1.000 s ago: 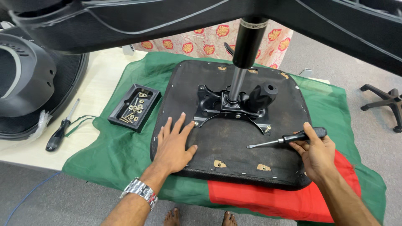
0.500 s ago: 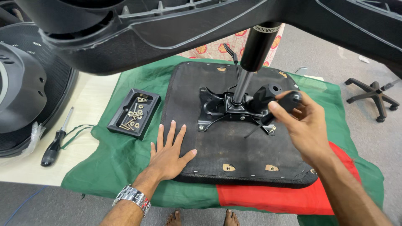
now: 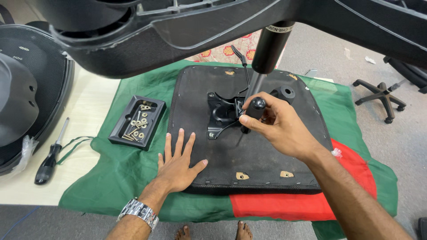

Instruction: The person attaches the gas lift mechanism to the underside of an office chair seat. They align the metal mounting plate, insert bolts and washers into the holes, and tighten them using a screwdriver.

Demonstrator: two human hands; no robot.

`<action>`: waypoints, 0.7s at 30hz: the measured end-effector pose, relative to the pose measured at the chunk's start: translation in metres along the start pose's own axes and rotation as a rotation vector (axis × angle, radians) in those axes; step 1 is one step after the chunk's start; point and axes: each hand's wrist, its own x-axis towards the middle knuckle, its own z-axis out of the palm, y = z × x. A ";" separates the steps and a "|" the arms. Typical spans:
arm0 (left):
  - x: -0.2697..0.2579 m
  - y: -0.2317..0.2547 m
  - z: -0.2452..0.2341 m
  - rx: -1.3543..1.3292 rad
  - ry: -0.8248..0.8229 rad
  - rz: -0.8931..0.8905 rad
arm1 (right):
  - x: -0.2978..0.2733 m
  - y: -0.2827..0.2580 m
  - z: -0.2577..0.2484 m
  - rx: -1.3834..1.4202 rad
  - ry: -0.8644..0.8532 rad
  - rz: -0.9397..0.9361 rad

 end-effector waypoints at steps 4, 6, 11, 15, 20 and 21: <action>-0.007 -0.015 0.005 -0.124 0.286 0.127 | 0.002 -0.001 0.009 -0.004 -0.038 0.004; -0.010 -0.032 0.002 -0.185 0.560 0.233 | 0.001 0.000 0.012 -0.026 -0.026 0.023; -0.007 -0.088 -0.018 0.206 0.795 -0.004 | -0.001 0.004 0.022 0.031 0.034 0.029; -0.002 -0.120 -0.029 0.223 0.648 -0.038 | -0.013 0.009 0.029 0.125 0.119 0.038; 0.008 -0.140 -0.040 0.080 0.575 -0.058 | -0.032 0.016 0.029 0.190 0.223 0.075; 0.011 -0.144 -0.044 0.107 0.597 -0.076 | -0.035 0.017 0.028 0.192 0.237 0.082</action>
